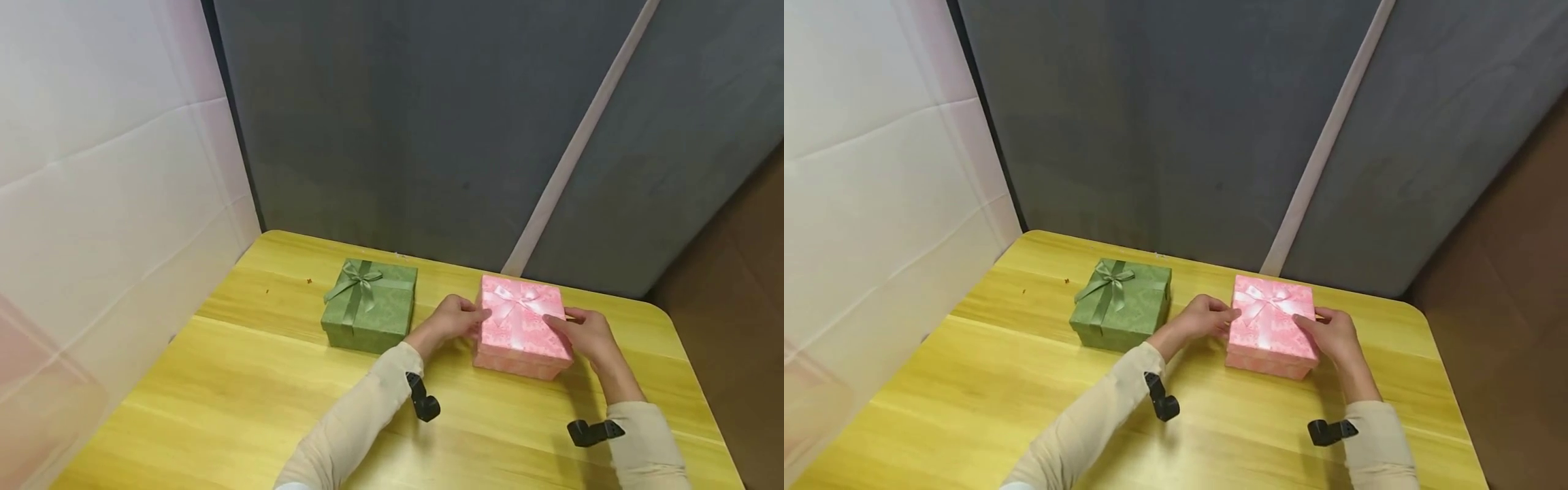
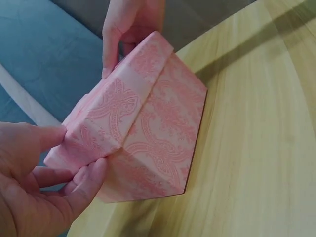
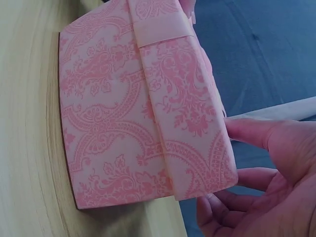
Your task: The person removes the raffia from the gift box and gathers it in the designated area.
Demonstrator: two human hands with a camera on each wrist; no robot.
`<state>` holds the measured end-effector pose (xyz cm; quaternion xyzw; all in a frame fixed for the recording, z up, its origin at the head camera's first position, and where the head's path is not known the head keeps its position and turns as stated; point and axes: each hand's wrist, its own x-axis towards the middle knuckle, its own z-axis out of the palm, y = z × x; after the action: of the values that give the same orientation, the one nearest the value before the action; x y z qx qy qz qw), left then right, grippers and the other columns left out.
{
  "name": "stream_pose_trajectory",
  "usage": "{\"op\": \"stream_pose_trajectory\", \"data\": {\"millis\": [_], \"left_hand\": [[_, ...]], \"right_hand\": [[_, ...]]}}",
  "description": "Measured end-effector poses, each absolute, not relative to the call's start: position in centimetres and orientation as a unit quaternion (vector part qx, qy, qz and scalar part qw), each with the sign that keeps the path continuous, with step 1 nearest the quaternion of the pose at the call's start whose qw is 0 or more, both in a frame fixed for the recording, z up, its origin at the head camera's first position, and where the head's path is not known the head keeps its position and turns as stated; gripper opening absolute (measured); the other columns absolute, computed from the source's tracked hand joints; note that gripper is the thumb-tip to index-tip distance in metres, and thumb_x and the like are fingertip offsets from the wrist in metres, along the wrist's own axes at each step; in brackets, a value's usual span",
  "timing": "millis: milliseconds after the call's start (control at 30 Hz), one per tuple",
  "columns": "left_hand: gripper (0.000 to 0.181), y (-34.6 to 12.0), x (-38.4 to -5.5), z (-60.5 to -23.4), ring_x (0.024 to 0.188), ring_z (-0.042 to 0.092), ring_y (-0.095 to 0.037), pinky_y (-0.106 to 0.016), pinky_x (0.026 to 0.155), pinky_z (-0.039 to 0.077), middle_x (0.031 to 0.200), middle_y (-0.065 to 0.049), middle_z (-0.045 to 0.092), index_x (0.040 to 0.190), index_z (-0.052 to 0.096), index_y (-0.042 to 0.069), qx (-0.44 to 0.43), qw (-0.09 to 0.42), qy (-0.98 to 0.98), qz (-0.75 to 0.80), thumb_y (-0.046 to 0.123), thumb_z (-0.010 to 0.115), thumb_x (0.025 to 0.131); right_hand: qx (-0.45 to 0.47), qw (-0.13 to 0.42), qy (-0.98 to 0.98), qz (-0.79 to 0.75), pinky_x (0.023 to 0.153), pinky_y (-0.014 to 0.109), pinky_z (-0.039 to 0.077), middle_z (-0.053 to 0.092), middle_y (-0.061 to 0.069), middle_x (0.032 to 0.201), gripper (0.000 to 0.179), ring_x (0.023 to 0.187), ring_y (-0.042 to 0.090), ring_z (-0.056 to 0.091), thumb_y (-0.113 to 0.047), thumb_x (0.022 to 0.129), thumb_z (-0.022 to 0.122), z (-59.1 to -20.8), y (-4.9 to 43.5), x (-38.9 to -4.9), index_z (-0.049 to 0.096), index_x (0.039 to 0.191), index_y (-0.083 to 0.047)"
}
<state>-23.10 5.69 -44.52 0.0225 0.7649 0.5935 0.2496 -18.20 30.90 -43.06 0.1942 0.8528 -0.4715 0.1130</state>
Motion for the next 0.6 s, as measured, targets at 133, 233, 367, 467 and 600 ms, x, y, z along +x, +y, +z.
{"op": "stream_pose_trajectory", "data": {"millis": [133,233,367,467,600], "left_hand": [[0.028,5.6,-22.8,-44.5,0.072,0.068,-0.019,-0.046,0.089,0.058,0.081,-0.007,0.068,0.103,0.072,-0.004,0.024,0.242,0.763,0.599,0.024,0.069,0.101],[0.03,5.6,-22.6,-44.3,0.08,0.069,-0.023,-0.04,0.082,0.059,0.086,-0.007,0.068,0.103,0.072,-0.003,0.024,0.236,0.768,0.594,0.027,0.069,0.101],[0.035,5.7,-22.5,-43.7,0.095,0.065,-0.026,-0.035,0.081,0.054,0.096,-0.007,0.067,0.111,0.071,-0.002,0.021,0.225,0.783,0.579,0.032,0.068,0.101],[0.038,5.7,-22.6,-43.2,0.096,0.061,-0.022,-0.036,0.086,0.054,0.102,-0.005,0.066,0.118,0.07,0.0,0.021,0.215,0.791,0.573,0.034,0.068,0.101],[0.039,5.5,-22.6,-42.5,0.097,0.065,-0.02,-0.038,0.091,0.055,0.105,-0.004,0.068,0.124,0.07,0.003,0.027,0.197,0.78,0.594,0.033,0.071,0.099]], "right_hand": [[0.202,0.115,0.852,-0.47,0.114,0.06,0.036,0.031,0.037,0.155,0.081,0.139,0.05,0.036,-0.041,0.102,0.062,-43.1,30.8,-18.0,0.031,0.155,0.012],[0.202,0.118,0.852,-0.468,0.114,0.06,0.036,0.03,0.037,0.156,0.083,0.14,0.051,0.034,-0.044,0.102,0.06,-42.9,31.0,-17.6,0.029,0.156,0.011],[0.2,0.114,0.854,-0.468,0.114,0.062,0.035,0.029,0.037,0.157,0.083,0.141,0.052,0.033,-0.045,0.103,0.059,-42.5,31.1,-17.3,0.028,0.158,0.009],[0.198,0.098,0.855,-0.469,0.114,0.062,0.036,0.032,0.036,0.156,0.081,0.14,0.051,0.035,-0.045,0.103,0.059,-41.8,30.8,-17.1,0.03,0.158,0.008],[0.183,0.06,0.86,-0.472,0.113,0.06,0.038,0.037,0.036,0.153,0.077,0.137,0.05,0.04,-0.043,0.105,0.057,-40.2,30.2,-16.7,0.032,0.156,0.009]]}}
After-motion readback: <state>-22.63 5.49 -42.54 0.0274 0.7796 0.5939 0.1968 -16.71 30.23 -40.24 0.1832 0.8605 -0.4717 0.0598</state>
